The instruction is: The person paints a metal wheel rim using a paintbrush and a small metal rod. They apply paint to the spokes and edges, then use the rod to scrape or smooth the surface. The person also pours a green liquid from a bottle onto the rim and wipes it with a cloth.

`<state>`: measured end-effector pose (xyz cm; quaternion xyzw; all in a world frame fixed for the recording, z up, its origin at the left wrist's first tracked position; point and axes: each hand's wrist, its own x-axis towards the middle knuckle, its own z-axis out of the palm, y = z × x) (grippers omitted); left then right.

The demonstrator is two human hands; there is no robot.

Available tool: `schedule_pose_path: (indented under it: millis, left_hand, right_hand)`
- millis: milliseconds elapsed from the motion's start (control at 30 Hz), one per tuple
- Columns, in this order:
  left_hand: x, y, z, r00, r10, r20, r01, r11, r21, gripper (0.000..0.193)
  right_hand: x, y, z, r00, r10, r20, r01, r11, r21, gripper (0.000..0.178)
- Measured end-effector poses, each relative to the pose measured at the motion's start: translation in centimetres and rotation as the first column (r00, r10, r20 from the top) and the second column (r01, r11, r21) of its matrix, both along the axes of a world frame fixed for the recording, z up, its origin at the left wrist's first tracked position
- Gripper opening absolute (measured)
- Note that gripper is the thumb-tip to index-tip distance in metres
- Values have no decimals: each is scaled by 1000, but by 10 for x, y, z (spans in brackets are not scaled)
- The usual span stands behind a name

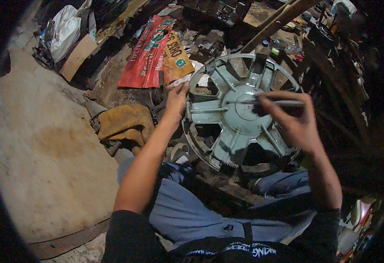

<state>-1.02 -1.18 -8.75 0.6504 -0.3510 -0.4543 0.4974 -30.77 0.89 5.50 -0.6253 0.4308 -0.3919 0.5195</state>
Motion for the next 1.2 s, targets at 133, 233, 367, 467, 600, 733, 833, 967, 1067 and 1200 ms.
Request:
schedule_pose_path:
  millis: [133, 233, 367, 467, 600, 733, 833, 967, 1067, 1200]
  left_hand:
    - [4, -7, -9, 989, -30, 146, 35, 999, -28, 53]
    - [2, -5, -18, 998, -7, 55, 10, 999, -45, 55]
    - [0, 4, -20, 999, -14, 31, 17, 995, -98, 58]
    - [-4, 6, -18, 995, 34, 96, -23, 994, -108, 59]
    - [-5, 7, -15, 994, 55, 99, -42, 990, -134, 58]
    - [-3, 5, -11, 994, -5, 105, 22, 987, -162, 53]
    - [-1, 3, -6, 989, -8, 144, 23, 995, -101, 49]
    - [-3, 5, -2, 977, 41, 207, -23, 996, -89, 46]
    - [-3, 5, 1, 985, 22, 170, -6, 996, -92, 45]
    - [-6, 8, 5, 987, 35, 159, -21, 995, -93, 44]
  right_hand:
    - [36, -1, -21, 987, 103, -121, -103, 995, 9, 19]
    - [50, -13, -33, 966, 85, -243, -125, 980, -154, 23]
    - [57, -16, -41, 957, 170, -237, -221, 953, -207, 24]
    - [59, -13, -42, 908, 225, -354, -308, 930, -199, 24]
    - [63, -7, -45, 862, 343, -373, -391, 919, -57, 27]
    - [67, -3, -53, 887, 299, -351, -369, 917, -152, 28]
    - [67, -2, -58, 902, 364, -232, -399, 909, -124, 27]
    - [70, -3, -62, 927, 280, -251, -324, 934, -154, 27]
    - [70, -1, -62, 879, 381, -287, -435, 887, -153, 27]
    - [70, -1, -61, 911, 307, -275, -365, 911, -193, 26]
